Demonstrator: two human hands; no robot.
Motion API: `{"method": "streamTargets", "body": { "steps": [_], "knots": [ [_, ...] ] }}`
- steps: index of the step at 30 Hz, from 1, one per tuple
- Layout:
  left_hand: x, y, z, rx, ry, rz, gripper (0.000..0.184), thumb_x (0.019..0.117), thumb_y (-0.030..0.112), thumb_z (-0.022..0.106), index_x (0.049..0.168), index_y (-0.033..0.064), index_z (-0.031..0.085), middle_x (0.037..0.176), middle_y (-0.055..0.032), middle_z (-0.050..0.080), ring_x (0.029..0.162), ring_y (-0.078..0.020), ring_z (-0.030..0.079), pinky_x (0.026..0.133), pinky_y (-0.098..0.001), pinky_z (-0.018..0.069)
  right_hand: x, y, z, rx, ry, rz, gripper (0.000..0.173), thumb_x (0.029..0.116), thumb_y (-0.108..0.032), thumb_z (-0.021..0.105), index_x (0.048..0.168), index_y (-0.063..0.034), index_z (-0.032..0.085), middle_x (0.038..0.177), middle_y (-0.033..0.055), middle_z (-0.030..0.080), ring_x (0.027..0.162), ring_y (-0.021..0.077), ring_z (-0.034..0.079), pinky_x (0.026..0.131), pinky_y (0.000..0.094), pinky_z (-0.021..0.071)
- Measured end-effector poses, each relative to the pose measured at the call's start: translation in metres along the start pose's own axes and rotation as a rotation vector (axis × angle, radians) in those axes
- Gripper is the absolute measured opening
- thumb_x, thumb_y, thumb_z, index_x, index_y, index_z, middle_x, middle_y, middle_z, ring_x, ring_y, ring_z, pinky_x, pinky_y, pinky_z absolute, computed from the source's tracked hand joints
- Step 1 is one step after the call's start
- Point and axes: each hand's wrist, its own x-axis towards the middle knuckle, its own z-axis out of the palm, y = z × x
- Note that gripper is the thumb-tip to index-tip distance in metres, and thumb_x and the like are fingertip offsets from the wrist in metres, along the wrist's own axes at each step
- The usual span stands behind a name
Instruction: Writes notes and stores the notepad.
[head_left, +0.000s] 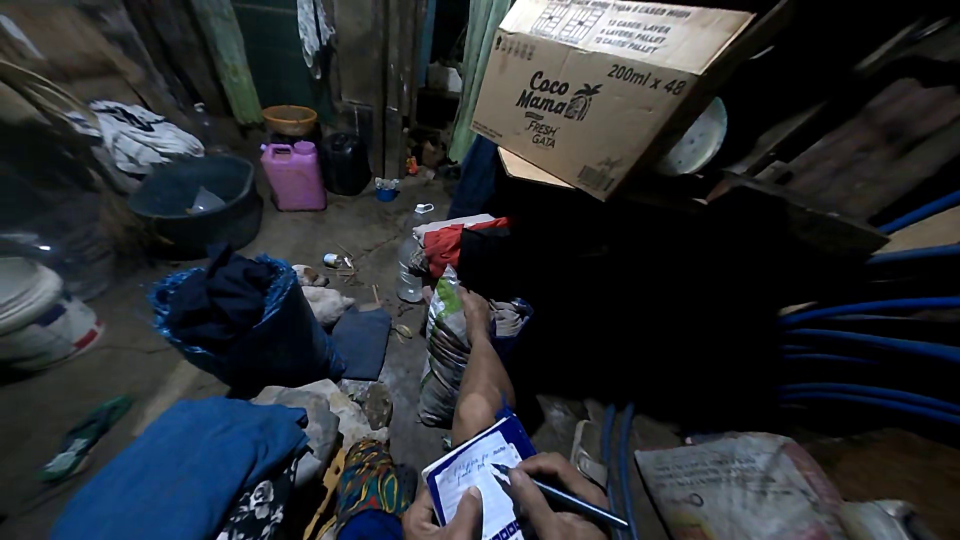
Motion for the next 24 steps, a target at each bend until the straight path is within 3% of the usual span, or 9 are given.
{"method": "streamTargets", "body": {
  "steps": [24],
  "knots": [
    [-0.001, -0.005, 0.002, -0.040, 0.001, 0.032, 0.006, 0.0843, -0.007, 0.071, 0.091, -0.0061, 0.070, 0.074, -0.0108, 0.074, 0.065, -0.0155, 0.073, 0.066, -0.0330, 0.0638, -0.003, 0.015, -0.002, -0.110, -0.092, -0.148, 0.004, 0.0851, -0.004, 0.077, 0.087, -0.0021, 0.075, 0.083, 0.0026, 0.073, 0.073, 0.0063, 0.069, 0.067, 0.0217, 0.0605]
  ]
}}
